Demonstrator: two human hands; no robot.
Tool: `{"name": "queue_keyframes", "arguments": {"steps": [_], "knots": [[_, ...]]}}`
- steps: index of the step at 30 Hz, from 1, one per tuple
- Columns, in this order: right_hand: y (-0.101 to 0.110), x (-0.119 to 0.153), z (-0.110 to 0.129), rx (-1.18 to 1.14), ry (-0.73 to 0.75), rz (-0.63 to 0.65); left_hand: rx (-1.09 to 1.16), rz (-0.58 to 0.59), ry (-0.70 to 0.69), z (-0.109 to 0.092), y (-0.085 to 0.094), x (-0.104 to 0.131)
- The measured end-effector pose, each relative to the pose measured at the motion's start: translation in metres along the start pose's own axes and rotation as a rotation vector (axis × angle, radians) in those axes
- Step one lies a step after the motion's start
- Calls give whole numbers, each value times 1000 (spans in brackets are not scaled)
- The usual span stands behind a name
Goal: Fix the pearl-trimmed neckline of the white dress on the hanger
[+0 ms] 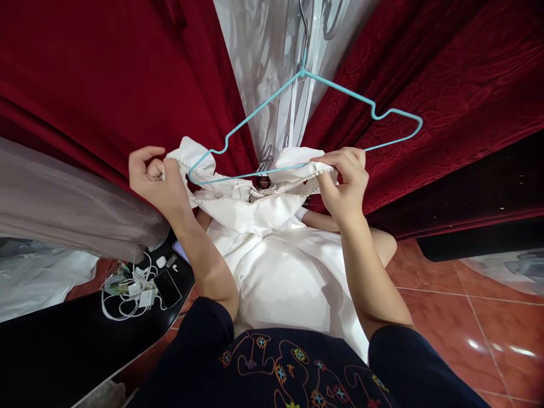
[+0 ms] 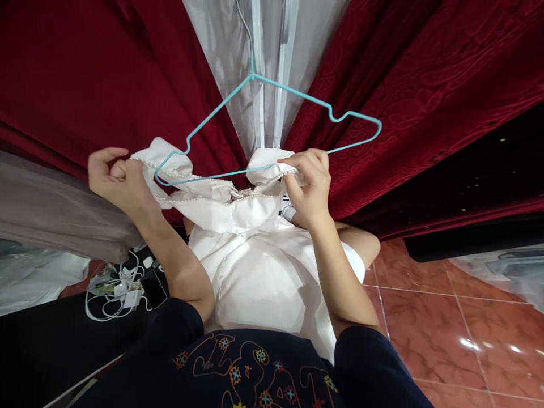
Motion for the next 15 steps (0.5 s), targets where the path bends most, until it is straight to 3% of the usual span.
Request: {"name": "queue_keyframes", "arguments": {"steps": [3, 5, 8, 12, 15], "knots": [[-1, 3, 3, -15, 6, -14, -3, 132, 6, -29, -34, 1], [-4, 6, 6, -34, 11, -24, -26, 277, -3, -43, -59, 13], [-7, 11, 9, -52, 23, -57, -51, 415, 12, -54, -81, 38], [-7, 14, 11, -30, 58, -91, 56, 589, 180, -45, -88, 84], [-8, 14, 9, 7, 58, -61, 56, 788, 422, -11, -86, 133]]}}
Point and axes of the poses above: each hand's wrist, its own x-axis away from the middle knuckle, its own y-axis out of the back of the hand, z = x × y, the point moved 10 cm from there along -x, towards the middle knuckle, and after that the axes turned 14 degrees about -z, right-handed, at the moved point
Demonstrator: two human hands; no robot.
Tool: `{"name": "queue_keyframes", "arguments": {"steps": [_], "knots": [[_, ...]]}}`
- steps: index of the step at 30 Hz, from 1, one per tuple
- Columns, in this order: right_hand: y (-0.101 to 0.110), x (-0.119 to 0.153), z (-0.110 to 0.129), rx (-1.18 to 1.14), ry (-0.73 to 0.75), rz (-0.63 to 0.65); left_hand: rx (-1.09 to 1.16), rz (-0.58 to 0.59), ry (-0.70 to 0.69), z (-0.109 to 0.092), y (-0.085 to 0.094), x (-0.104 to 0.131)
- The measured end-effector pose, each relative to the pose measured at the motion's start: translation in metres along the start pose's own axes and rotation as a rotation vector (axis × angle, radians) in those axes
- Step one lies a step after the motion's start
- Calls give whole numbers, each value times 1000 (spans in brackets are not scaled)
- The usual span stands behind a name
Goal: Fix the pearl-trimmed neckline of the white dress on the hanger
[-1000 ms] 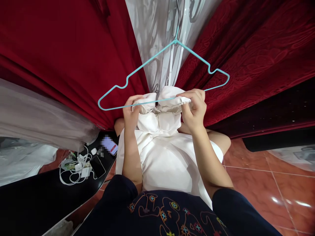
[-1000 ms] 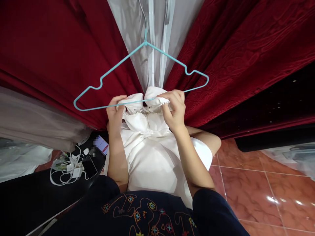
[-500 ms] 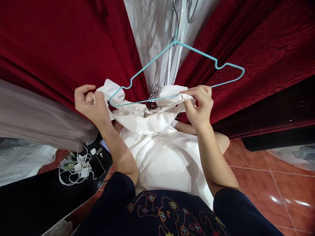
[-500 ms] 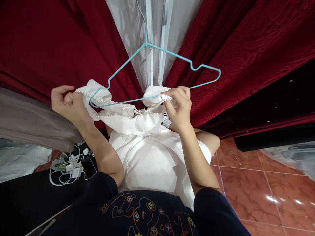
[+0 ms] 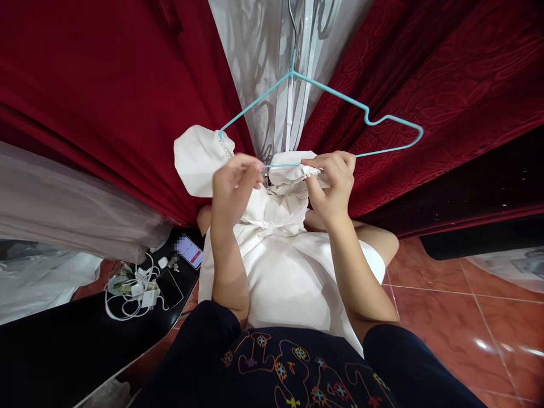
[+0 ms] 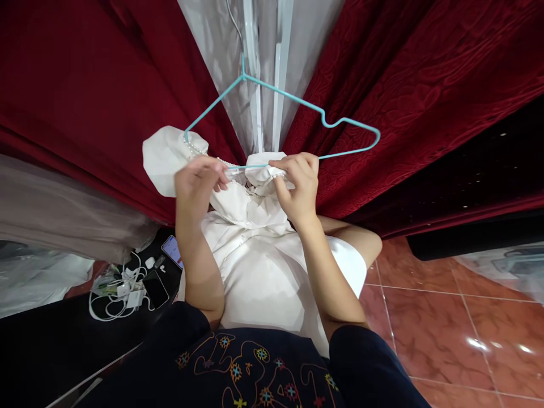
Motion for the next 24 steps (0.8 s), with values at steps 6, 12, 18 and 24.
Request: {"name": "queue_keyframes", "arguments": {"steps": [6, 12, 18, 24], "knots": [[-1, 3, 0, -3, 19, 16, 319, 153, 459, 87, -43, 24], [0, 2, 8, -58, 80, 1, 502, -193, 190, 66, -25, 8], [66, 5, -33, 123, -52, -479, 414, -225, 90, 54, -19, 11], [125, -28, -129, 129, -262, -616, 446, -241, 123, 63, -18, 9]]}}
Point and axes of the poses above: each hand's wrist, its own x-axis away from the middle knuckle, its own y-axis out of the back of the hand, z = x × y, the point moved 10 cm from there along -x, towards the middle knuckle, and after that the axes turned 14 degrees about -z, right-handed, at the moved point
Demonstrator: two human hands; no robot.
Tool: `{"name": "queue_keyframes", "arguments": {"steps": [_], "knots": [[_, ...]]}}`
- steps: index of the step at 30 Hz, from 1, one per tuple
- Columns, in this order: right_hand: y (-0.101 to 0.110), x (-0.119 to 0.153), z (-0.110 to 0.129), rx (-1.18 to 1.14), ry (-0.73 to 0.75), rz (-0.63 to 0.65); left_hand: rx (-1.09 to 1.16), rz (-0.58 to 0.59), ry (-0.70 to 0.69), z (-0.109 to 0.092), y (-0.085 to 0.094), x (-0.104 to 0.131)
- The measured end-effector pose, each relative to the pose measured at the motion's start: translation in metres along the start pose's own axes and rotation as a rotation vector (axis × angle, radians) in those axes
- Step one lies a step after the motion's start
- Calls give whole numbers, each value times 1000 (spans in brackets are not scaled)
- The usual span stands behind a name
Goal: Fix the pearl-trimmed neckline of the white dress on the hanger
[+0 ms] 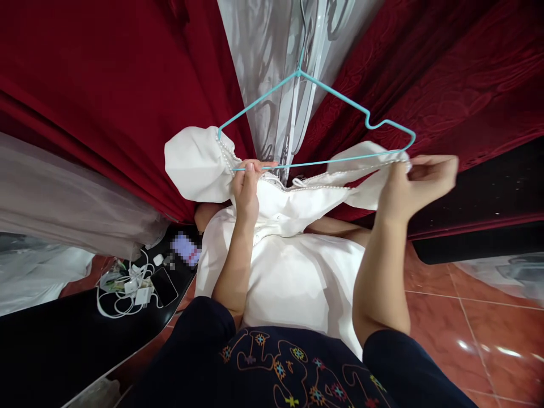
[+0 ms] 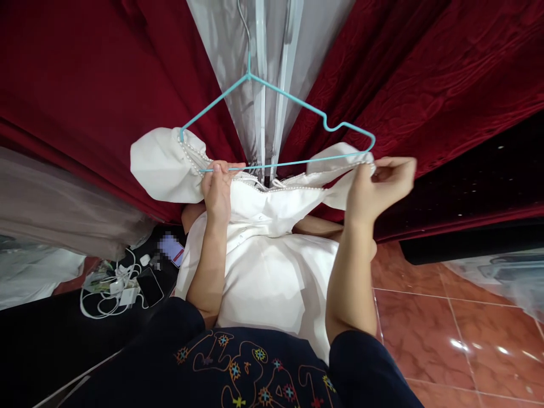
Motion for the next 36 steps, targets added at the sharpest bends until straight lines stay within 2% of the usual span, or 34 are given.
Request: {"name": "queue_keyframes", "arguments": {"steps": [2, 5, 9, 15, 17, 20, 23, 25, 27, 30, 31, 33, 36], "knots": [[-7, -26, -2, 18, 45, 4, 21, -6, 1, 3, 0, 1], [-26, -47, 20, -3, 134, 82, 2, -24, 6, 5, 1, 1], [-44, -51, 53, -12, 191, 115, -25, -29, 12, 2, 3, 1], [-67, -44, 75, -11, 181, 171, -39, 7, 13, -3, 6, 1], [-73, -32, 91, -40, 182, 223, -50, 3, 3, -2, 5, 1], [-74, 0, 122, -211, 116, 344, -23, 15, -2, 1, 2, 1], [-65, 37, 150, -402, 8, 475, -17, 22, -3, 1, 1, 2], [-60, 58, 157, -413, -40, 543, -57, 24, -5, -1, 2, 1], [-65, 83, 153, -373, -93, 681, -105, 24, 1, -2, 3, 1], [-82, 129, 135, -296, -189, 981, -115, 31, 26, 0, 2, 1], [-85, 142, 128, -279, -221, 1035, -108, 40, 39, 0, 1, 2], [-87, 156, 116, -274, -279, 1031, -102, 67, 70, 2, 1, 4], [-80, 158, 107, -302, -325, 896, -191, 178, 198, 3, -1, 16]]}}
Point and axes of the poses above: each hand's wrist, its own x-axis away from the middle knuckle, its own y-axis out of the back of the hand, z = x × y, the point moved 10 cm from there along -x, towards the middle knuckle, and after that the axes turned 14 degrees about -z, right-handed, at the moved point
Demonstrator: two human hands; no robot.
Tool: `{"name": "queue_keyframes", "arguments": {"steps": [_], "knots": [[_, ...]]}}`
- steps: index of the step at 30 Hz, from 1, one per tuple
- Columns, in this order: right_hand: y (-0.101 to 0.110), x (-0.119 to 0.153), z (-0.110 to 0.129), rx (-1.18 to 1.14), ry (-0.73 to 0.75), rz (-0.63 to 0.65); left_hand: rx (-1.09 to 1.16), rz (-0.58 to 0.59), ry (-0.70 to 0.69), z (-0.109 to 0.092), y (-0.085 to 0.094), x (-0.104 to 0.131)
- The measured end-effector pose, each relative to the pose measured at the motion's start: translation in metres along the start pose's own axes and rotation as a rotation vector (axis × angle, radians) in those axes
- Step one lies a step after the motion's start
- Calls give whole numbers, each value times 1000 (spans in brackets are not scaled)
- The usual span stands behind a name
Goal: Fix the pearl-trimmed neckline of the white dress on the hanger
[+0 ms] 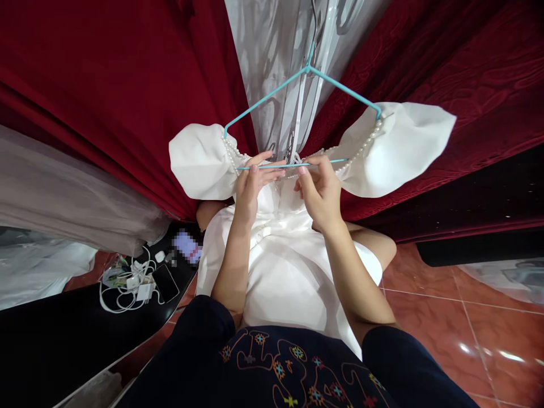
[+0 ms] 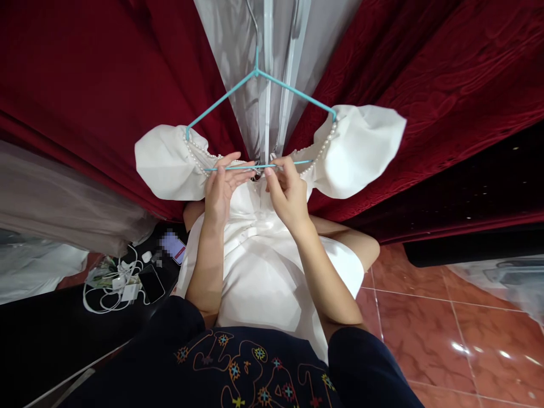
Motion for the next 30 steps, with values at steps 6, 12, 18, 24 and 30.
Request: {"name": "queue_keyframes", "arguments": {"steps": [6, 12, 18, 24, 30], "knots": [[7, 5, -1, 20, 28, -53, -259, 126, -190, -61, -6, 36], [7, 5, -2, 22, 26, -63, -367, -408, -971, -133, 33, 40], [12, 0, 0, 43, 25, -80, -588, -445, -949, -115, 52, -12], [22, -13, 1, 122, 36, -62, -513, -510, -786, -118, 98, -61], [19, -11, -1, 129, -5, -38, -413, -601, -729, -104, 155, -46]]}}
Point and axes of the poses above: each hand's wrist, its own x-axis away from the middle knuckle, its own y-axis out of the back of the hand, z = x × y, the point moved 10 cm from there along -x, towards the middle knuckle, and after that the axes turned 14 degrees about -z, right-handed, at the moved point
